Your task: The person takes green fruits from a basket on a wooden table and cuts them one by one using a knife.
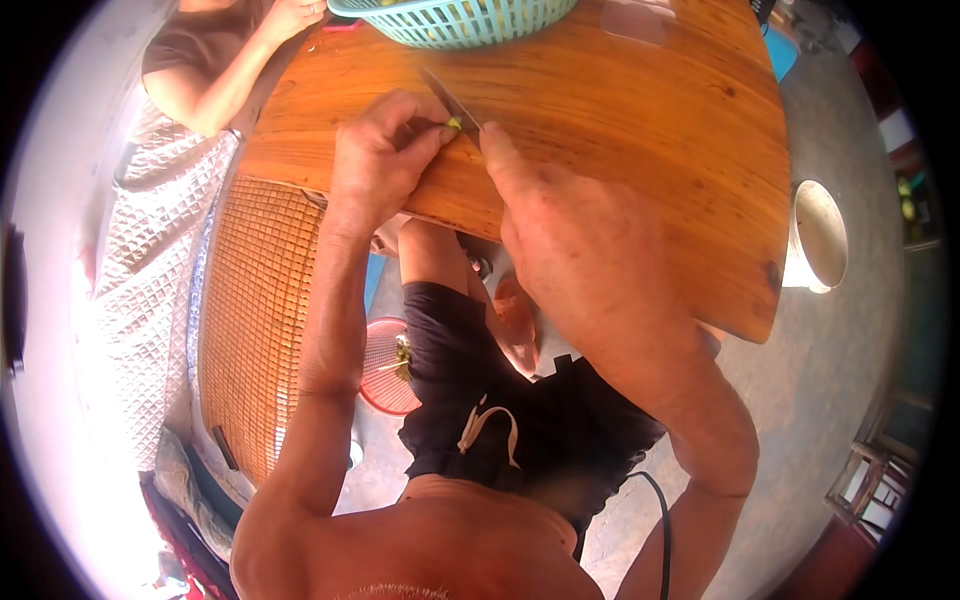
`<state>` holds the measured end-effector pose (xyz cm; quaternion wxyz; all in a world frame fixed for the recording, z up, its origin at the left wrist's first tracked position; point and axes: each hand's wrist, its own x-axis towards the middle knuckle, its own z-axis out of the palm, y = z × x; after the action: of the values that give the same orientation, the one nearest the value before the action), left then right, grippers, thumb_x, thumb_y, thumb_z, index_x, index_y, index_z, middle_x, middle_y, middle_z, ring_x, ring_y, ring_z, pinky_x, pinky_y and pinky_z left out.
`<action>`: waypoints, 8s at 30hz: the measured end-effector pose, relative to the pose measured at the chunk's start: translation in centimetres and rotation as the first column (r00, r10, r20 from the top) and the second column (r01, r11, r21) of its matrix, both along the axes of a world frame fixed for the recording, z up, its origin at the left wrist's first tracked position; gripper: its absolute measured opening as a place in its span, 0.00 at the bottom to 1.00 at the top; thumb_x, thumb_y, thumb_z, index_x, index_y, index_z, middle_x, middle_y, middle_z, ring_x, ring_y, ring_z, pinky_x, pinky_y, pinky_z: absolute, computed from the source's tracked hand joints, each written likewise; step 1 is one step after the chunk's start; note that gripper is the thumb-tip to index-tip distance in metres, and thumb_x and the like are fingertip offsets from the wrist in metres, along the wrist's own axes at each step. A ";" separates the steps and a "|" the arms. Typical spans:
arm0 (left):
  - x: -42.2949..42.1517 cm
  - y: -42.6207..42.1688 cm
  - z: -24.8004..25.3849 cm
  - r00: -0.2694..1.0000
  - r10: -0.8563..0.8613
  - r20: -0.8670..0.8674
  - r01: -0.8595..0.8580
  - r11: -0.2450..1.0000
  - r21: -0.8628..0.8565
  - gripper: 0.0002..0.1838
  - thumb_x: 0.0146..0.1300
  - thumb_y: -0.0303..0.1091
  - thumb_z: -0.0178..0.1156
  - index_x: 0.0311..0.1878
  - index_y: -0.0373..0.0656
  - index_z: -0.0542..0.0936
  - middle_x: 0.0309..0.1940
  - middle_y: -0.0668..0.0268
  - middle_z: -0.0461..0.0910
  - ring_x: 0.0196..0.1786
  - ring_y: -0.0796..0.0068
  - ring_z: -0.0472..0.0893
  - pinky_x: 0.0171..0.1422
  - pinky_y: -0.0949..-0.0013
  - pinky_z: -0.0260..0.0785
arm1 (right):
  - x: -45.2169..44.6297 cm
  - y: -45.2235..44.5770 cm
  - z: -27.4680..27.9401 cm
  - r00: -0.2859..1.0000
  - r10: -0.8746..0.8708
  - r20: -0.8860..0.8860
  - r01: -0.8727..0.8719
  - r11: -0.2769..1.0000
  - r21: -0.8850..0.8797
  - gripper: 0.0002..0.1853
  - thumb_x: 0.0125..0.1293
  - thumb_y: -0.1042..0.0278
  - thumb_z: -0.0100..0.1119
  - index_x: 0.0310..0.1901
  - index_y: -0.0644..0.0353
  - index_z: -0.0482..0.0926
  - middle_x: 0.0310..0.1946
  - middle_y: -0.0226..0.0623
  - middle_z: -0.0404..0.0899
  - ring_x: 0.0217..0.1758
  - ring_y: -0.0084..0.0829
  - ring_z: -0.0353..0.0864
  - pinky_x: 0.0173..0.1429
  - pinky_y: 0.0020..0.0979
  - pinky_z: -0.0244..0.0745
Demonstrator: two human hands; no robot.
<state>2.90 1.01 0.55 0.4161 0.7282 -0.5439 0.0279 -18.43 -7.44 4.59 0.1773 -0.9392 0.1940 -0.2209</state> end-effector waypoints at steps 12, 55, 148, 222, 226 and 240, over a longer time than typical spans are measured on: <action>0.0 -0.2 -0.2 1.000 -0.011 -0.005 0.011 0.998 -0.058 0.04 0.59 0.27 0.69 0.37 0.42 0.83 0.35 0.58 0.83 0.41 0.52 0.83 0.47 0.56 0.76 | 1.8 -0.1 -0.6 0.998 0.038 0.043 -0.035 0.997 -0.063 0.27 0.65 0.76 0.58 0.68 0.58 0.75 0.28 0.44 0.81 0.31 0.49 0.82 0.39 0.49 0.75; 15.0 -5.3 0.9 0.936 0.342 0.088 -0.351 0.928 0.128 0.12 0.59 0.41 0.73 0.40 0.45 0.87 0.34 0.59 0.88 0.39 0.62 0.87 0.49 0.59 0.77 | -8.3 -3.6 -2.5 0.798 -0.341 0.497 -0.149 0.687 0.711 0.27 0.75 0.77 0.48 0.75 0.65 0.67 0.30 0.34 0.80 0.21 0.16 0.69 0.28 0.19 0.65; -0.7 0.2 -0.4 0.999 0.045 -0.001 -0.044 0.992 -0.120 0.05 0.58 0.27 0.68 0.38 0.43 0.84 0.36 0.58 0.84 0.42 0.52 0.83 0.47 0.56 0.76 | 0.8 0.2 -0.2 0.998 0.006 0.064 -0.007 1.000 0.022 0.24 0.68 0.76 0.57 0.65 0.55 0.79 0.28 0.53 0.82 0.30 0.53 0.83 0.37 0.48 0.76; 12.1 -2.6 0.6 0.954 0.301 -0.003 -0.301 0.954 -0.018 0.08 0.64 0.32 0.70 0.45 0.42 0.86 0.38 0.61 0.88 0.39 0.63 0.85 0.49 0.61 0.77 | -10.1 -5.0 -3.8 0.753 -0.465 0.465 -0.041 0.673 0.739 0.20 0.76 0.73 0.54 0.66 0.67 0.77 0.30 0.32 0.80 0.22 0.17 0.71 0.28 0.21 0.67; 10.9 -1.9 2.4 0.988 0.097 -0.123 -0.126 0.958 -0.258 0.06 0.66 0.26 0.66 0.46 0.41 0.83 0.33 0.64 0.87 0.34 0.76 0.82 0.39 0.70 0.75 | -10.0 -4.8 -3.6 0.756 -0.474 0.452 -0.024 0.670 0.742 0.19 0.76 0.73 0.55 0.66 0.67 0.77 0.30 0.32 0.80 0.22 0.17 0.72 0.28 0.21 0.67; 7.6 -16.7 10.9 0.977 -0.189 0.101 0.020 0.546 0.838 0.21 0.65 0.42 0.65 0.61 0.51 0.86 0.55 0.60 0.86 0.52 0.63 0.84 0.59 0.58 0.74 | -10.2 -4.6 -3.2 0.733 -0.457 0.504 -0.100 0.660 0.745 0.21 0.73 0.79 0.52 0.65 0.70 0.76 0.31 0.33 0.81 0.22 0.18 0.72 0.28 0.21 0.68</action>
<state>10.52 -15.69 11.46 -0.0277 0.7986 -0.5697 -0.1922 -28.65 -12.05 1.35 0.5677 -0.6217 0.2891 -0.4558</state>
